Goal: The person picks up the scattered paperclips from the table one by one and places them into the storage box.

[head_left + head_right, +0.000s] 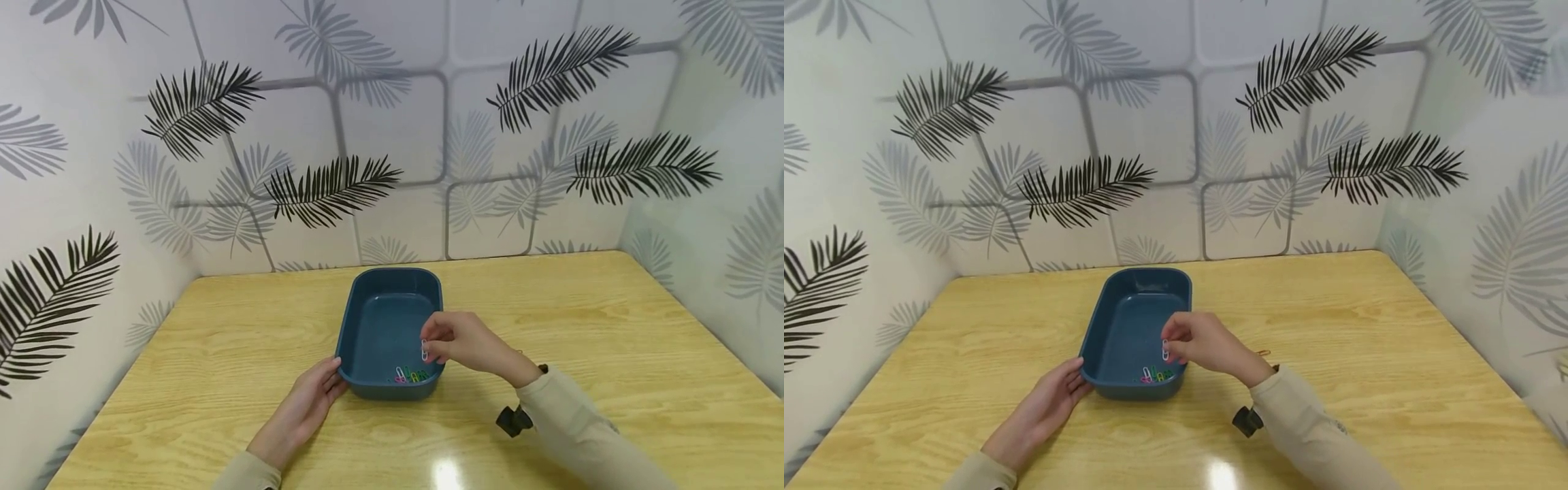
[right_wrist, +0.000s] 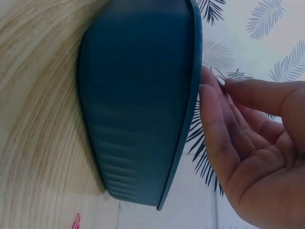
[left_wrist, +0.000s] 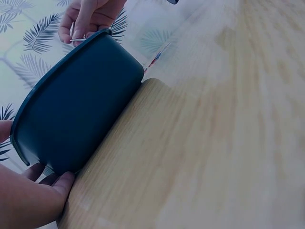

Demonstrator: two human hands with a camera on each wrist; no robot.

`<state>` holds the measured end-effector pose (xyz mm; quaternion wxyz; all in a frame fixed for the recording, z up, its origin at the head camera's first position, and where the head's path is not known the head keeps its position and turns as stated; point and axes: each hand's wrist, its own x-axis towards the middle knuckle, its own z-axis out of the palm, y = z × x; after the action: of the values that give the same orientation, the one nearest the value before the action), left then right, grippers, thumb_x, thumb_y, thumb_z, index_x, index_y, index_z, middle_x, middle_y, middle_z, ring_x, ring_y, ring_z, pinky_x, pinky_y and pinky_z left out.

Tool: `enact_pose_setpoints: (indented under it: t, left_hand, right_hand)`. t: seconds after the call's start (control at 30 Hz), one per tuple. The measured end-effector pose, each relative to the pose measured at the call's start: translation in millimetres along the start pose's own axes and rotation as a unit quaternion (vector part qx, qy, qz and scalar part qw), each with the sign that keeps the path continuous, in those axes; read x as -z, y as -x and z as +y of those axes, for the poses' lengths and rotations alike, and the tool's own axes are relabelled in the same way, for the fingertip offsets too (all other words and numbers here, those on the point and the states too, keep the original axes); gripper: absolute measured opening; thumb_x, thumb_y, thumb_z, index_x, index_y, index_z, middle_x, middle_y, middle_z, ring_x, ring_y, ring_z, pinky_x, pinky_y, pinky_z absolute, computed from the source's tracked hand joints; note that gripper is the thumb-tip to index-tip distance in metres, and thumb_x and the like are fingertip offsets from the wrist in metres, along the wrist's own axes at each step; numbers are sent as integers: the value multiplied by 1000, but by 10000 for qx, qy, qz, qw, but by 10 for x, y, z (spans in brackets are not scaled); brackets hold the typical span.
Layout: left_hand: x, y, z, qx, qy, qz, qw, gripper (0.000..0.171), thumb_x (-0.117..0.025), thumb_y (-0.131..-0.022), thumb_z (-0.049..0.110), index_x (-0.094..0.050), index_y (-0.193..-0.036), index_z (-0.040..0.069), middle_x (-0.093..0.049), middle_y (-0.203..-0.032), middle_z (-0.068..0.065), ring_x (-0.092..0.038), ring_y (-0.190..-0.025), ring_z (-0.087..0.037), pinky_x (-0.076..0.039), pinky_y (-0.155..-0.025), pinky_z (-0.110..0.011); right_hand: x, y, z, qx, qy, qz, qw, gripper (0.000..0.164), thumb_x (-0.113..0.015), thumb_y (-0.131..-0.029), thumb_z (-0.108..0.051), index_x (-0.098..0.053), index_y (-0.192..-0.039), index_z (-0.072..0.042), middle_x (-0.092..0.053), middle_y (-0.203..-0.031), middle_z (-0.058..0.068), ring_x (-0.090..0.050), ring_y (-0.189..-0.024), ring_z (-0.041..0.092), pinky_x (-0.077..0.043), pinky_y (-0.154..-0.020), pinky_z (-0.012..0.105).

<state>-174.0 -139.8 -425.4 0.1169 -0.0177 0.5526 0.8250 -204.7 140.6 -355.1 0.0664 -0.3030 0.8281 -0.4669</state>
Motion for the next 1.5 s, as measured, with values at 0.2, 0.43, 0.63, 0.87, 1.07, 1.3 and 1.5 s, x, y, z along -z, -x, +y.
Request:
enact_pose_setpoints:
  t: [0.2,0.43,0.63,0.87,1.07,1.3,1.5]
  left_hand:
    - [1,7,-1,12,1,38,10000,49,-51,-99,15,-39,-137,-13,-55,-128,-12,-53,-113,-16,-43,-98,-31]
    - [-6,1,0,15,11,20,10000,50,-49,-99,14,-36,-139,-13,-54,-129,-12,-52,-115,-17,-42,-98,-31]
    - [-6,4,1,32,-44,-6,10000,51,-50,-100,16,-36,-139,-13,-54,-129,-12,-52,-116,-18,-42,-99,-31]
    - [-9,-10,15,5,-47,-68,10000,51,-50,-100,16,-35,-140,-13,-50,-135,-16,-49,-121,-20,-41,-100,-32]
    - [-12,-13,6,29,105,60,9999,40,-50,-100,12,-44,-132,-11,-56,-126,-12,-52,-116,-20,-43,-98,-32]
    - [-12,-8,21,6,64,30,10000,46,-50,-99,13,-40,-136,-13,-54,-127,-13,-51,-116,-19,-43,-98,-32]
    - [1,14,12,54,37,10,10000,51,-51,-100,15,-36,-140,-12,-53,-129,-12,-52,-116,-18,-42,-99,-32]
  right_hand:
    - [0,-3,-2,-39,31,20,10000,4,-64,-92,0,-62,-95,1,-67,-84,4,-69,-74,21,-58,-63,42]
    - [-6,-7,-3,-130,54,31,9999,4,-64,-91,-1,-63,-95,-2,-67,-84,3,-69,-75,21,-58,-64,45]
    - [2,0,10,-29,124,49,9999,3,-65,-91,-2,-64,-94,-1,-67,-84,5,-67,-74,29,-57,-64,44]
    - [6,-10,12,13,137,76,9999,3,-66,-91,-3,-65,-93,-1,-68,-85,10,-67,-74,25,-57,-64,45]
    - [7,-9,27,-2,109,-32,9999,4,-65,-91,-3,-65,-94,0,-69,-87,14,-68,-75,26,-57,-65,47]
    - [79,-4,14,4,132,-1,9999,10,-65,-93,-6,-65,-99,2,-68,-89,13,-68,-77,24,-57,-66,42]
    - [122,-4,48,-120,124,71,9998,12,-65,-93,-8,-65,-100,2,-68,-90,13,-68,-77,21,-56,-67,45]
